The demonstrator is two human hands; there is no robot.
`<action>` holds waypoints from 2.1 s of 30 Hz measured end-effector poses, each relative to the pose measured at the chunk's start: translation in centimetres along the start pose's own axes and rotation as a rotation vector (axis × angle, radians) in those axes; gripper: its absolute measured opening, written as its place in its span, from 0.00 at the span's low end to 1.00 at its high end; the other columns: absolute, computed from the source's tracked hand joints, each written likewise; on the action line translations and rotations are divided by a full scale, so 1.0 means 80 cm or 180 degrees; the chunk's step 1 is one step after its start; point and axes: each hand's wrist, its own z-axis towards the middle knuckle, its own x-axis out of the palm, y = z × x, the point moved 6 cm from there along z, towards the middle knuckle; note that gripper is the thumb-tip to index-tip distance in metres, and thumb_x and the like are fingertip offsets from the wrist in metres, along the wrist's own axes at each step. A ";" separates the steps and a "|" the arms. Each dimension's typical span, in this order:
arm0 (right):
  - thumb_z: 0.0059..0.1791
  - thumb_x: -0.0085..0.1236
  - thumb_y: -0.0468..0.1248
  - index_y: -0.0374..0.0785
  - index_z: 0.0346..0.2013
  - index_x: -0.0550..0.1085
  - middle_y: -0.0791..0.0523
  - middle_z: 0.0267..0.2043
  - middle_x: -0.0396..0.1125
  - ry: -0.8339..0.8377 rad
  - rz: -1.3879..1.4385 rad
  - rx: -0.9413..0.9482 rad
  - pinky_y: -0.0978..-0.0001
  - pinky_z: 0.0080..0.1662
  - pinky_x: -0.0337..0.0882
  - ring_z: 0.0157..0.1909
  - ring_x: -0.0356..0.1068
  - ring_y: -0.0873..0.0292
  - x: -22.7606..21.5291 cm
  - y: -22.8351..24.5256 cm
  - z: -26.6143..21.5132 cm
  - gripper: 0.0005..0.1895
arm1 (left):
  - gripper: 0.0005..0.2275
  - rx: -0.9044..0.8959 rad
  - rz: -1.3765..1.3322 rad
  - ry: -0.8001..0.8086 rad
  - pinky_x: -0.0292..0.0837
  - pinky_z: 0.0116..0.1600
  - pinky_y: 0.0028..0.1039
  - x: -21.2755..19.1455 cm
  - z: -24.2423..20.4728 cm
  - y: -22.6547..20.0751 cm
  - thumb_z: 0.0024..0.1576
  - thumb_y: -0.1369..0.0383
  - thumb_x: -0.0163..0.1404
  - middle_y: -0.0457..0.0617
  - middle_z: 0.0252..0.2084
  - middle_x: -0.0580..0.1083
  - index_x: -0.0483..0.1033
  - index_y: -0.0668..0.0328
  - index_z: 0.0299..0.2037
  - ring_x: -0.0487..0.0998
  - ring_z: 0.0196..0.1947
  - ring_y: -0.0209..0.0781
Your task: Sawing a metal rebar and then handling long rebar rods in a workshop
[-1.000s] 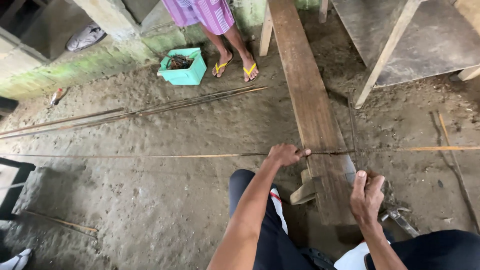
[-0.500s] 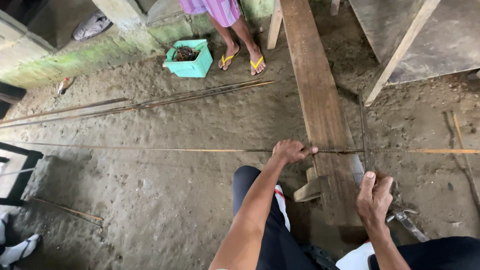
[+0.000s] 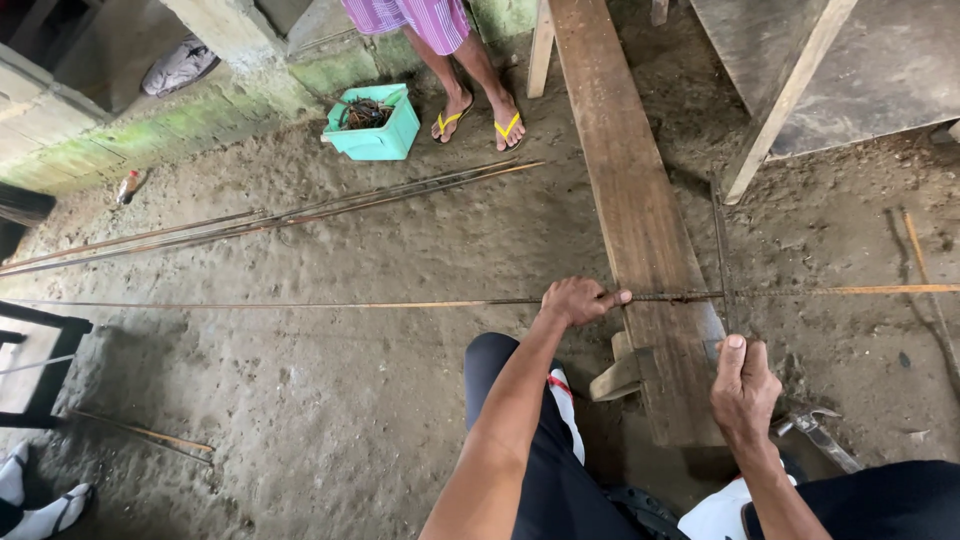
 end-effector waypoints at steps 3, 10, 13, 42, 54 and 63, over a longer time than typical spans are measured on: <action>0.65 0.35 0.55 0.39 0.45 0.71 0.55 0.44 0.72 -0.0018 -0.0019 -0.0001 0.49 0.34 0.60 0.31 0.65 0.47 0.001 -0.001 0.002 0.24 | 0.32 0.0058 -0.0039 -0.0046 0.48 0.27 0.41 0.000 0.002 0.001 0.49 0.27 0.25 0.43 0.17 0.53 0.49 0.47 0.16 0.50 0.17 0.41; 0.64 0.36 0.55 0.39 0.46 0.72 0.51 0.35 0.69 -0.0028 -0.0019 -0.0052 0.48 0.32 0.56 0.28 0.63 0.45 0.004 -0.009 0.002 0.24 | 0.34 -0.0078 0.0021 0.0014 0.60 0.33 0.46 -0.005 -0.001 -0.003 0.48 0.27 0.26 0.49 0.20 0.62 0.54 0.52 0.16 0.65 0.21 0.49; 0.64 0.36 0.53 0.40 0.47 0.71 0.53 0.29 0.63 0.0006 0.0105 -0.0086 0.50 0.30 0.52 0.23 0.56 0.50 0.005 -0.008 0.000 0.22 | 0.34 -0.0081 0.0047 0.0029 0.59 0.32 0.47 -0.004 -0.004 -0.005 0.50 0.27 0.27 0.49 0.20 0.61 0.54 0.52 0.16 0.65 0.21 0.49; 0.68 0.39 0.54 0.42 0.45 0.73 0.40 0.37 0.73 -0.0137 0.0110 0.0271 0.36 0.43 0.70 0.41 0.71 0.28 0.005 -0.006 -0.007 0.23 | 0.37 0.0116 -0.0123 -0.0183 0.75 0.52 0.47 0.002 0.008 0.010 0.53 0.28 0.33 0.56 0.28 0.79 0.81 0.54 0.23 0.82 0.42 0.64; 0.68 0.41 0.52 0.41 0.44 0.73 0.40 0.37 0.73 -0.0278 0.0155 0.0198 0.35 0.44 0.69 0.42 0.71 0.27 -0.002 0.007 -0.005 0.21 | 0.37 0.0038 0.0062 -0.0154 0.76 0.52 0.46 0.009 0.015 0.016 0.50 0.27 0.31 0.56 0.32 0.80 0.81 0.50 0.24 0.82 0.45 0.61; 0.67 0.39 0.48 0.39 0.34 0.68 0.43 0.31 0.73 -0.0522 -0.0641 -0.0010 0.37 0.42 0.70 0.38 0.72 0.29 -0.006 -0.013 0.003 0.23 | 0.25 0.0042 0.0910 0.0055 0.78 0.56 0.42 -0.023 -0.016 -0.026 0.55 0.44 0.36 0.48 0.43 0.83 0.84 0.48 0.38 0.83 0.50 0.53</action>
